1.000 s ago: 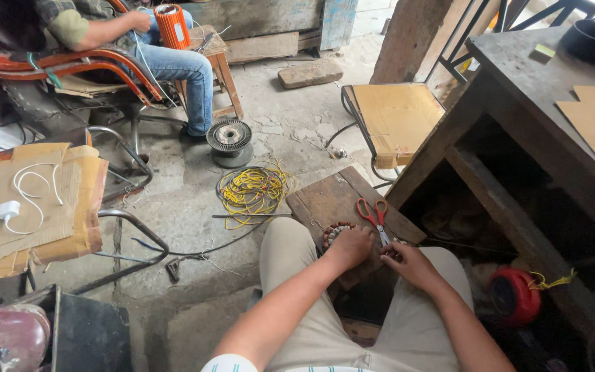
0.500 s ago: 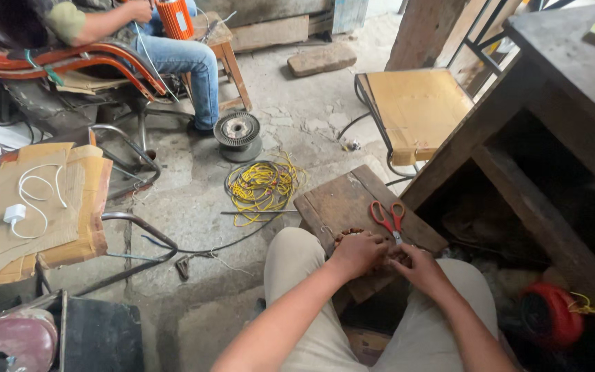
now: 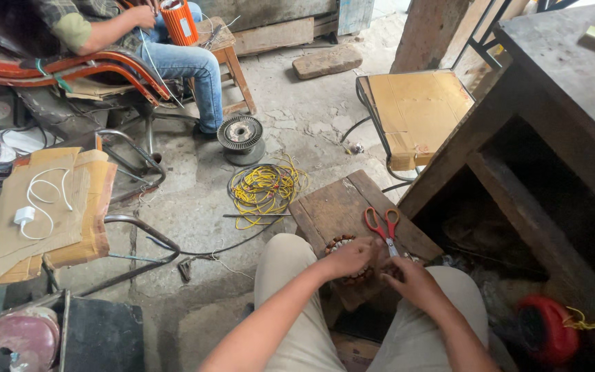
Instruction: The person uses red-handled scissors to trim and adjust white binding wire on a copper-wound motor stator. The person repeatedly cuts wire ends and presses the wire into the stator slots to secure the windings.
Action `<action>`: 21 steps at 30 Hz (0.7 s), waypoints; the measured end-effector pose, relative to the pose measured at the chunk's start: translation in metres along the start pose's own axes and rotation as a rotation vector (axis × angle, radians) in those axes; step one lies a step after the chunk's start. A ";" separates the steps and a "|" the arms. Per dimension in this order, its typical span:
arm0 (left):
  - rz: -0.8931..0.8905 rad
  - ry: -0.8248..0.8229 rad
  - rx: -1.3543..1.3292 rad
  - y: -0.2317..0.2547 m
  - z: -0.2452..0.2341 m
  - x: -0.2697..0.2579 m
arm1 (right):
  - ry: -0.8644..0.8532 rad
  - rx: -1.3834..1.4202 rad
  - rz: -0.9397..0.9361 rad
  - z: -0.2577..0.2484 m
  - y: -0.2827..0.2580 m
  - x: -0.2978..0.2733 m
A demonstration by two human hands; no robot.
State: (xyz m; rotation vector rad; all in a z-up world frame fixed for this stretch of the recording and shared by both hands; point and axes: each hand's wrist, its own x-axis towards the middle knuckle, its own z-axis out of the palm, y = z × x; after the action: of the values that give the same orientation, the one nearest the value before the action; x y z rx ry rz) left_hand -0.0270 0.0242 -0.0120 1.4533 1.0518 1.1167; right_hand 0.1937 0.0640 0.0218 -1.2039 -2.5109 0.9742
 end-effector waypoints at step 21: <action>-0.104 1.241 0.350 0.006 -0.130 -0.021 | 0.009 -0.145 0.076 -0.005 -0.060 -0.018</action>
State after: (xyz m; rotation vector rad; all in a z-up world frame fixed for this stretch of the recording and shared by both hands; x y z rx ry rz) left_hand -0.1577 0.0280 0.0039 0.8173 2.2130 1.8664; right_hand 0.1698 0.0257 0.0652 -1.3502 -2.5843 0.8130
